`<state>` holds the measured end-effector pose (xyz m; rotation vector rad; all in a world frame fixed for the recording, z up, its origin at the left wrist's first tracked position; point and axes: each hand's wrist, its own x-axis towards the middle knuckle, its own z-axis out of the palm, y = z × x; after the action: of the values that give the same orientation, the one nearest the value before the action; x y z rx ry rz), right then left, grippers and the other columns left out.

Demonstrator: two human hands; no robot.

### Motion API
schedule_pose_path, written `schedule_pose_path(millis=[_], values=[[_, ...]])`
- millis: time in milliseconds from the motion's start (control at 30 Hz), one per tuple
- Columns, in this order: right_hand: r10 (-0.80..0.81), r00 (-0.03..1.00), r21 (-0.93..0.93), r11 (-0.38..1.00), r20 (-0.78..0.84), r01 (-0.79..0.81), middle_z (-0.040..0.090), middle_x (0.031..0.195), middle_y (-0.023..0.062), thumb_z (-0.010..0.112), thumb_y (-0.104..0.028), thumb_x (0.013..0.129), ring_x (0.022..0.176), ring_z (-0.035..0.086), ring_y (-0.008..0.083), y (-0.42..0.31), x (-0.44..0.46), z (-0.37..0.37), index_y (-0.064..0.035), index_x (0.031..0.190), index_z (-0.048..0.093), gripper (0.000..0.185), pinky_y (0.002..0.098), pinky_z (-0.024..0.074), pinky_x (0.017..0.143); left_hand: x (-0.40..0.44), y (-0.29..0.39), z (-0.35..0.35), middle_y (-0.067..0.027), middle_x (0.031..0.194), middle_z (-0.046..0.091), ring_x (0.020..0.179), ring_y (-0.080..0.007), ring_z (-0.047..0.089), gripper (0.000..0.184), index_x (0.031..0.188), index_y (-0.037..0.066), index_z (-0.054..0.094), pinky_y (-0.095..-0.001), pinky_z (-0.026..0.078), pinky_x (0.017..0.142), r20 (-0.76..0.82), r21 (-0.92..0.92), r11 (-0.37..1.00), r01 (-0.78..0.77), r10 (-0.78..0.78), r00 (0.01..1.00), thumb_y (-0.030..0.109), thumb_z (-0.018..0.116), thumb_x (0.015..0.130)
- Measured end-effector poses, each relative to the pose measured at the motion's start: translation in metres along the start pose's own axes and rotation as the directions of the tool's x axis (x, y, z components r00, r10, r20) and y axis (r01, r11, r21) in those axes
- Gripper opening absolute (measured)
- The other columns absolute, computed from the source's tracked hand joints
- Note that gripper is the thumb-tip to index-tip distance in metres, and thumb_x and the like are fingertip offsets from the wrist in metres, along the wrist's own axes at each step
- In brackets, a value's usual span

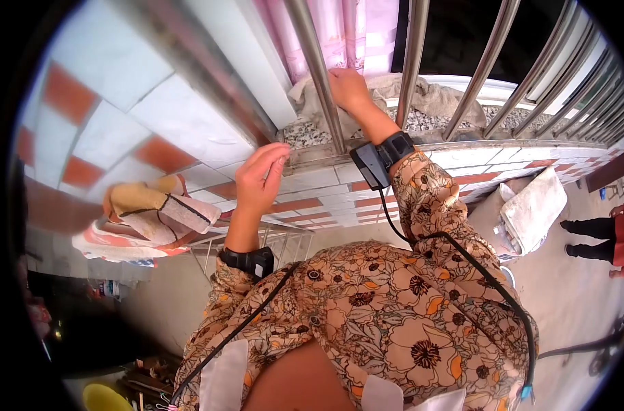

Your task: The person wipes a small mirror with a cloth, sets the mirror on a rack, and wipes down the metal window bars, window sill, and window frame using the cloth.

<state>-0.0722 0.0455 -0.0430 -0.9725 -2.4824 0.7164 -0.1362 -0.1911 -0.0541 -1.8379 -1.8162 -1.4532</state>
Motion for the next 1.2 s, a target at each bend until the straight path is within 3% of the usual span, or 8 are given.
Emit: schedule_pose_path(millis=[67,267,500,667,733,800,967,1200], values=[[-0.008,0.989,0.962,0.235,0.147,-0.141,0.06,0.102,0.0089,0.057,-0.045,0.086,0.1,0.056,0.022,-0.008,0.005,0.0,-0.0043,0.108,0.061,0.047,0.0349,0.0471,0.082,-0.003,-0.013,0.001,-0.0124,0.096,0.064,0.081,-0.0253,0.064,0.016,0.095,0.001,0.063,-0.0294,0.051,0.068,-0.037,-0.032,0.999,0.013,-0.014,0.999,-0.001,0.059,0.079],[-0.375,0.895,0.963,-0.016,0.243,-0.268,0.046,0.123,0.0106,0.05,-0.045,0.091,0.109,0.049,0.0184,0.008,0.029,0.056,-0.003,0.135,0.034,0.063,0.0347,0.0407,0.092,0.001,-0.022,0.006,-0.0114,0.093,0.064,0.074,-0.0266,0.064,0.019,0.093,0.003,0.064,-0.0308,0.053,0.06,0.035,0.087,0.991,-0.1,0.097,0.995,-0.002,0.062,0.074],[-0.448,0.888,0.939,0.337,0.102,0.062,0.052,0.121,0.007,0.045,-0.033,0.094,0.112,0.047,0.0171,-0.025,0.02,0.032,-0.0033,0.127,0.046,0.044,0.0312,0.0375,0.096,-0.002,-0.025,0.0,-0.0106,0.093,0.064,0.073,-0.0248,0.065,0.02,0.089,0.003,0.065,-0.0302,0.053,0.058,0.11,0.121,0.973,-0.198,0.185,0.977,-0.003,0.063,0.07],[-0.677,0.701,0.167,0.682,-0.224,0.712,0.055,0.118,0.0175,0.047,-0.024,0.092,0.106,0.053,0.0299,0.012,0.011,0.08,-0.0012,0.124,0.048,0.039,0.0339,0.0414,0.094,-0.001,-0.026,0.0,-0.0099,0.092,0.064,0.068,-0.0244,0.064,0.02,0.09,0.003,0.064,-0.0299,0.052,0.055,0.112,0.152,0.966,-0.207,0.191,0.975,-0.003,0.063,0.071],[-0.531,0.789,0.306,0.841,0.309,0.446,0.056,0.116,0.0132,0.056,-0.025,0.085,0.116,0.047,0.0296,-0.011,0.004,0.034,-0.0106,0.118,0.054,0.036,0.0348,0.0374,0.098,-0.001,-0.026,0.001,-0.0097,0.092,0.064,0.066,-0.0244,0.064,0.02,0.091,0.003,0.064,-0.0298,0.052,0.054,0.127,0.15,0.966,-0.212,0.194,0.973,-0.003,0.063,0.071],[-0.783,0.585,-0.026,0.593,0.211,0.805,0.059,0.111,0.0099,0.064,-0.027,0.077,0.114,0.048,0.027,0.027,0.036,0.091,-0.012,0.11,0.058,0.037,0.0322,0.034,0.101,0.0,-0.027,0.001,-0.0095,0.092,0.064,0.065,-0.0246,0.064,0.02,0.092,0.004,0.064,-0.0297,0.052,0.054,0.125,0.156,0.965,-0.209,0.191,0.974,-0.002,0.062,0.072],[-0.819,0.449,0.274,0.551,0.356,0.788,0.059,0.111,0.0068,0.072,-0.029,0.068,0.114,0.048,0.0245,0.028,0.064,0.103,-0.0131,0.105,0.062,0.042,0.0319,0.0293,0.105,0.001,-0.027,-0.002,-0.0099,0.091,0.065,0.069,-0.0264,0.064,0.017,0.091,0.004,0.064,-0.0312,0.052,0.058,0.136,0.12,0.978,-0.168,0.151,0.979,-0.001,0.063,0.074],[-0.336,0.868,0.049,0.938,0.366,0.343,0.058,0.117,0.0122,0.072,-0.032,0.068,0.106,0.055,0.0312,0.042,0.016,0.05,-0.0093,0.105,0.064,0.045,0.0356,0.0445,0.089,0.0,-0.026,0.001,-0.0096,0.09,0.065,0.072,-0.0261,0.064,0.015,0.09,0.005,0.065,-0.0308,0.052,0.06,0.119,0.134,0.985,-0.106,0.09,0.989,0.001,0.063,0.075]])
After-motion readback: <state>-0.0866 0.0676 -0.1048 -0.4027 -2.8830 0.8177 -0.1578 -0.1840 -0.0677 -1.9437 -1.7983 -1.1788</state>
